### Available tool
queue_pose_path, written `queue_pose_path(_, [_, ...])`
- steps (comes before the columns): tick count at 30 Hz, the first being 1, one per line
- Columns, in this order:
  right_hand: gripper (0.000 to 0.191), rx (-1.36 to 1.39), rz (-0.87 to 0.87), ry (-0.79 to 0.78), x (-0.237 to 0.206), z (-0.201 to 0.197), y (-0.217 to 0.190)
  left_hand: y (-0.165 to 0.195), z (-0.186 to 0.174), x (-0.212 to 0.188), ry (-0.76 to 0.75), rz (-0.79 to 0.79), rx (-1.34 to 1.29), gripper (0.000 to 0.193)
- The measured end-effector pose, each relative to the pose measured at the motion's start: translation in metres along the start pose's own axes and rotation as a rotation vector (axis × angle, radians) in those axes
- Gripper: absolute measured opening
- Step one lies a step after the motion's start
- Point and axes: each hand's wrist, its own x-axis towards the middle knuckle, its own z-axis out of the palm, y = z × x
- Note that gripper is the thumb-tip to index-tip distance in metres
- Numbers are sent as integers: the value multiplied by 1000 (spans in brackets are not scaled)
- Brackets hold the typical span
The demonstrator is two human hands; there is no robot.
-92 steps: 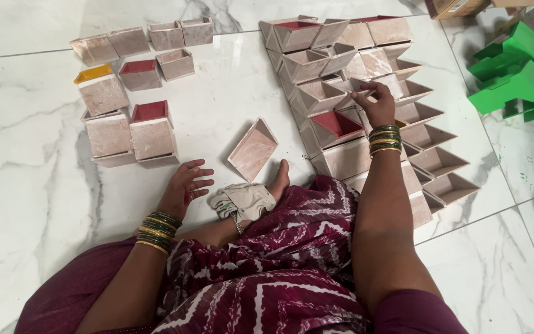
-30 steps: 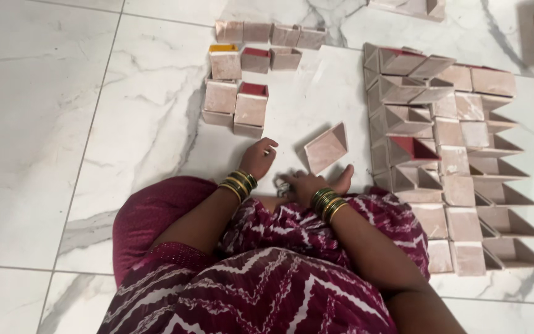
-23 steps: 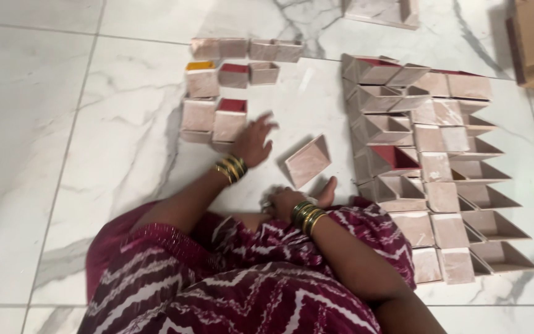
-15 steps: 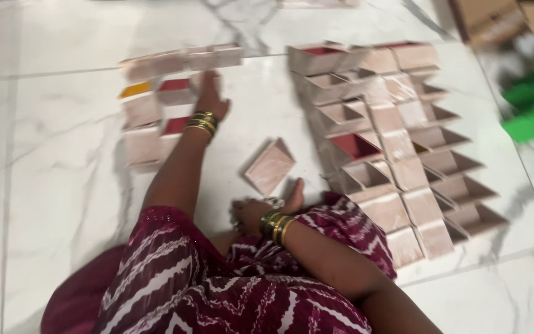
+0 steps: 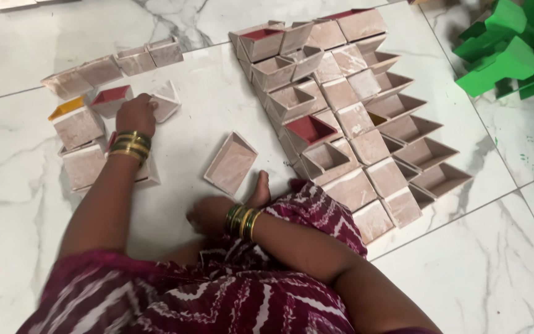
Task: The person sits on the floor and wipes small cardboard boxes one at a time with a cloth, then places each cleaned box onto a pile beside them. They work through a row of boxes, occasionally turning a box to wipe different sides.
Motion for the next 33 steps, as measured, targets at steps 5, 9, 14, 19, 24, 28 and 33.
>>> queue_pose_path(5, [37, 167, 90, 483, -24, -35, -2, 14, -41, -129, 103, -179, -782, 20])
queue_pose_path(9, [38, 362, 17, 892, -47, -56, -13, 15, -73, -224, 135, -344, -940, 16])
queue_pose_path(14, [43, 304, -476, 841, -77, -41, -50, 45, -77, -322, 178, -196, -387, 15])
queue_pose_path(19, [43, 511, -118, 569, -105, -32, -62, 68, -71, -376, 318, -245, -485, 18])
queue_pose_path(24, [27, 738, -254, 588, -132, -2, -61, 63, -45, -400, 197, -591, -1328, 23])
queue_pose_path(28, [30, 769, -278, 208, -152, 23, -65, 56, -39, -406, 329, -782, -1643, 19])
queue_pose_path(33, [52, 19, -375, 354, -179, 23, -81, 84, -67, -422, 421, -481, -1220, 23])
